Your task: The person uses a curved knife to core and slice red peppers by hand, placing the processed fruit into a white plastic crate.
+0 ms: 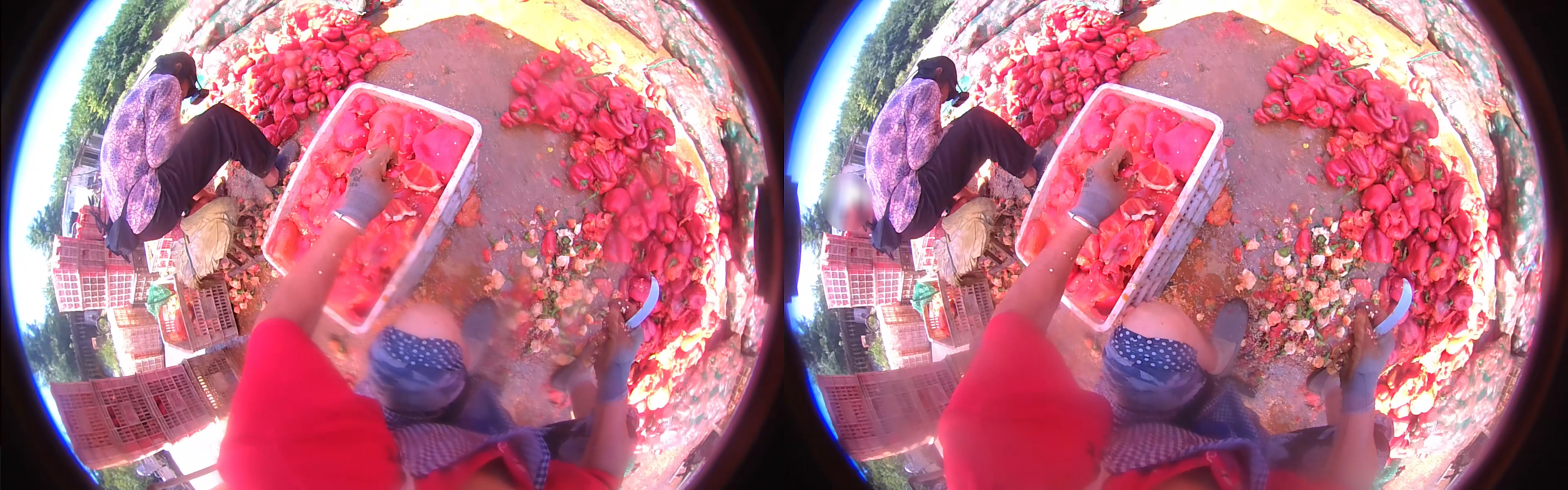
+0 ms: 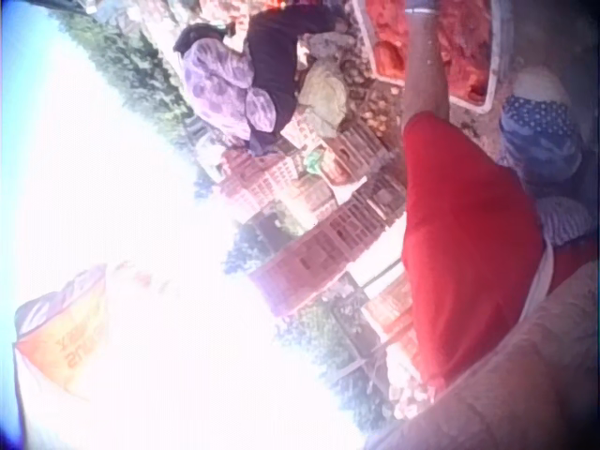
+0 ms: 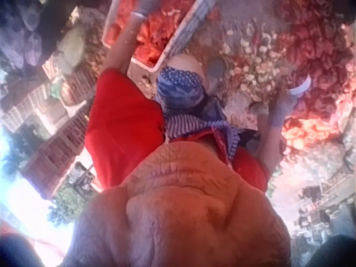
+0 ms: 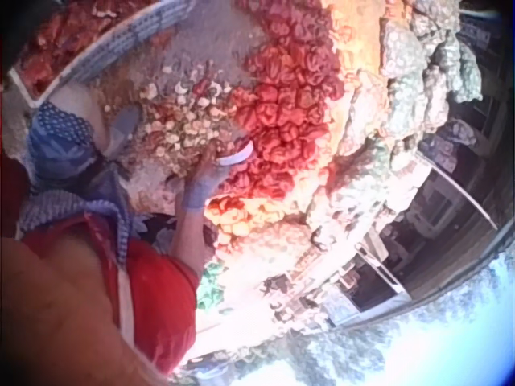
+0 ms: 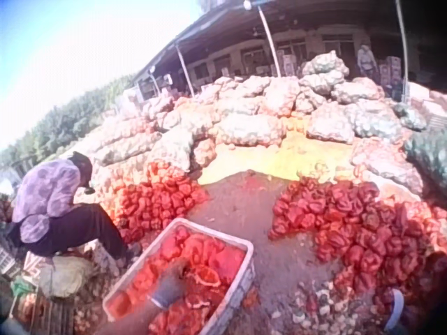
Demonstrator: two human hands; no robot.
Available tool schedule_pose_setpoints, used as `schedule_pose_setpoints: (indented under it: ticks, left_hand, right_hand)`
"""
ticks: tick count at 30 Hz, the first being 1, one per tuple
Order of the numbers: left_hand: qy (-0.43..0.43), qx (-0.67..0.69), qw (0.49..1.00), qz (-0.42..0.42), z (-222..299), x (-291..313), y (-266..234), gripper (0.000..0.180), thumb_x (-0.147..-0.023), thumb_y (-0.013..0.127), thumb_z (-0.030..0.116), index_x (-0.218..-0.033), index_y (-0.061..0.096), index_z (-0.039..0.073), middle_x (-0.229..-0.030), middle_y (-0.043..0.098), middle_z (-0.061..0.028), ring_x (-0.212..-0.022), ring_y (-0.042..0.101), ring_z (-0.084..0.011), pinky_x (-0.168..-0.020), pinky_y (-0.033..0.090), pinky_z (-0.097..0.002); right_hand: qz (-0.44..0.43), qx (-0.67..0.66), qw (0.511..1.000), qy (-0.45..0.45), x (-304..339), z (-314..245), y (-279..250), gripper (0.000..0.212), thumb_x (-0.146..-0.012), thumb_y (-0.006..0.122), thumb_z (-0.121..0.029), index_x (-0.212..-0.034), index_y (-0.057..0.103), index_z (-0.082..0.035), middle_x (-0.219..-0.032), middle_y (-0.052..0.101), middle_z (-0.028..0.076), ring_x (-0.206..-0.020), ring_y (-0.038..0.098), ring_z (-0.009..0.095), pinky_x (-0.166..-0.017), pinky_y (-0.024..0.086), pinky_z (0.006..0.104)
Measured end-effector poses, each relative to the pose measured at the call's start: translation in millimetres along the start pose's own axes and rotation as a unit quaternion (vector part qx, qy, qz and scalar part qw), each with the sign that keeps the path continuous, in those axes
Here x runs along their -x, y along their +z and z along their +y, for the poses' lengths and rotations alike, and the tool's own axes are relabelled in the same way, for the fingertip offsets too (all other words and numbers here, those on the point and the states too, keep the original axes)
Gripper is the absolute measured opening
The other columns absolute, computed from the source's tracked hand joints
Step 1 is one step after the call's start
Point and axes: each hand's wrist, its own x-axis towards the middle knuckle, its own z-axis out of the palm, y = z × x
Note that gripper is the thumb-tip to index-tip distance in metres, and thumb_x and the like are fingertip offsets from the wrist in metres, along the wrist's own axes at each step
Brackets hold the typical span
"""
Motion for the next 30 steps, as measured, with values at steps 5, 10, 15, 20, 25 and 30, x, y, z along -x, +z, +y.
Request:
schedule_pose_setpoints:
  ticks: [5,10,15,20,25,30]
  left_hand:
    - [-0.004,-0.028,0.978,0.209,-31,-66,-31,0.028,-0.075,0.063,-0.002,-0.101,0.055,0.003,-0.086,0.062,-0.0197,-0.081,0.064,-0.0395,-0.069,0.05,-0.0438]
    - [-0.037,-0.24,0.961,0.134,-80,-109,-18,0.047,-0.082,0.057,0.002,-0.129,0.054,0.007,-0.121,0.061,-0.0225,-0.114,0.06,-0.0357,-0.094,0.049,-0.0428]
    - [-0.09,-0.219,0.971,-0.02,-136,-106,11,0.053,-0.085,0.061,0.013,-0.137,0.052,0.01,-0.141,0.048,-0.0217,-0.129,0.049,-0.0381,-0.107,0.041,-0.0405]
    - [-0.169,-0.229,0.958,0.025,-90,-130,-5,0.056,-0.085,0.064,0.014,-0.14,0.05,0.017,-0.14,0.049,-0.0183,-0.121,0.054,-0.0369,-0.099,0.046,-0.0454]
    - [-0.05,-0.219,0.974,0.018,-150,-143,41,0.061,-0.087,0.06,0.01,-0.145,0.042,0.014,-0.146,0.042,-0.02,-0.134,0.043,-0.0376,-0.108,0.039,-0.0405]
    - [-0.095,-0.234,0.964,-0.082,-189,-133,19,0.061,-0.089,0.057,0.01,-0.147,0.038,0.011,-0.144,0.045,-0.0226,-0.125,0.051,-0.0401,-0.099,0.045,-0.0445]
  right_hand:
    - [0.011,-0.016,0.999,0.03,-3,8,0,0.018,-0.093,0.062,-0.011,-0.11,0.062,-0.004,-0.073,0.053,-0.004,-0.055,0.042,0.003,-0.045,0.032,0.0198]
    - [0.02,0.131,0.99,-0.052,-10,23,0,0.017,-0.093,0.063,-0.01,-0.108,0.062,-0.003,-0.075,0.055,-0.003,-0.055,0.044,0.004,-0.045,0.033,0.0201]
    - [-0.003,0.166,0.984,-0.058,-15,24,2,0.018,-0.092,0.06,-0.009,-0.108,0.06,0.001,-0.075,0.052,-0.002,-0.062,0.048,0.007,-0.052,0.039,0.024]
    - [0.004,0.116,0.993,0.022,-12,-2,24,0.018,-0.091,0.058,-0.007,-0.107,0.06,0.001,-0.072,0.052,-0.004,-0.059,0.048,0.006,-0.05,0.038,0.0233]
    - [-0.014,0.133,0.989,0.057,-13,-17,33,0.017,-0.092,0.059,-0.009,-0.107,0.061,-0.003,-0.075,0.055,-0.003,-0.06,0.05,0.007,-0.053,0.039,0.0231]
    - [0.025,0.034,0.995,0.094,-37,-12,43,0.018,-0.085,0.074,-0.015,-0.096,0.067,-0.003,-0.066,0.06,0.0,-0.051,0.054,0.008,-0.045,0.043,0.023]
